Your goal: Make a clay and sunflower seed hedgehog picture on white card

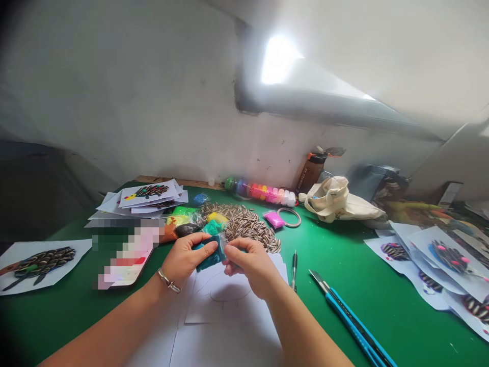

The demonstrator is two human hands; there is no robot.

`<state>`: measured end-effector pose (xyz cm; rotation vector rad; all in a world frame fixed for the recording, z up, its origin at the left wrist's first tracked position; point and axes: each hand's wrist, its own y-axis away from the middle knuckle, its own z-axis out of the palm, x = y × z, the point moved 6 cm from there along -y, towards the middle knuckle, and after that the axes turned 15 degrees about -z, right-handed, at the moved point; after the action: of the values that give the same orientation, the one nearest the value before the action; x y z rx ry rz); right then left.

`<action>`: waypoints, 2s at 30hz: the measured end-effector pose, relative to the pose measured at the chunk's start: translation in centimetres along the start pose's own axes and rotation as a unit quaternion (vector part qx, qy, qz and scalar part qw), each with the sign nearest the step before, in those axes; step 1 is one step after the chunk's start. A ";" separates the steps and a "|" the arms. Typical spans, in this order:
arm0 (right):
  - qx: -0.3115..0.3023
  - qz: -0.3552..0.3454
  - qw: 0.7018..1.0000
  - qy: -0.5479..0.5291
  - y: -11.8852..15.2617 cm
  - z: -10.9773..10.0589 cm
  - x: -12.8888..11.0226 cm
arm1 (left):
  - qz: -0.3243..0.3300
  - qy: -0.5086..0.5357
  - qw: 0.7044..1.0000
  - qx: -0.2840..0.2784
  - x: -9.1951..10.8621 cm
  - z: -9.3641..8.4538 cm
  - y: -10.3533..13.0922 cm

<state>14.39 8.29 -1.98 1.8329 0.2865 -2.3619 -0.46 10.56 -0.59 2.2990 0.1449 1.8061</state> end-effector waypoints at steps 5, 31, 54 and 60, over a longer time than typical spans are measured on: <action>-0.010 -0.031 0.996 0.080 0.0 -0.1 -0.3 | 0.012 -0.025 1.000 0.004 0.3 0.0 0.0; 0.147 -0.008 0.977 -0.152 -0.6 -1.9 0.2 | 0.373 -0.313 0.838 0.248 3.0 -1.1 2.8; 0.183 -0.051 0.978 -0.088 -0.6 -2.7 -0.2 | 0.305 -0.287 0.877 0.235 2.5 -2.2 1.5; 0.167 -0.262 0.947 0.085 0.7 0.0 -3.1 | 0.036 0.146 0.988 -0.029 2.0 1.6 2.9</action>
<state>15.28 7.58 0.95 2.3721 0.4688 -2.7307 1.45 8.01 1.63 2.0134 0.0533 2.1462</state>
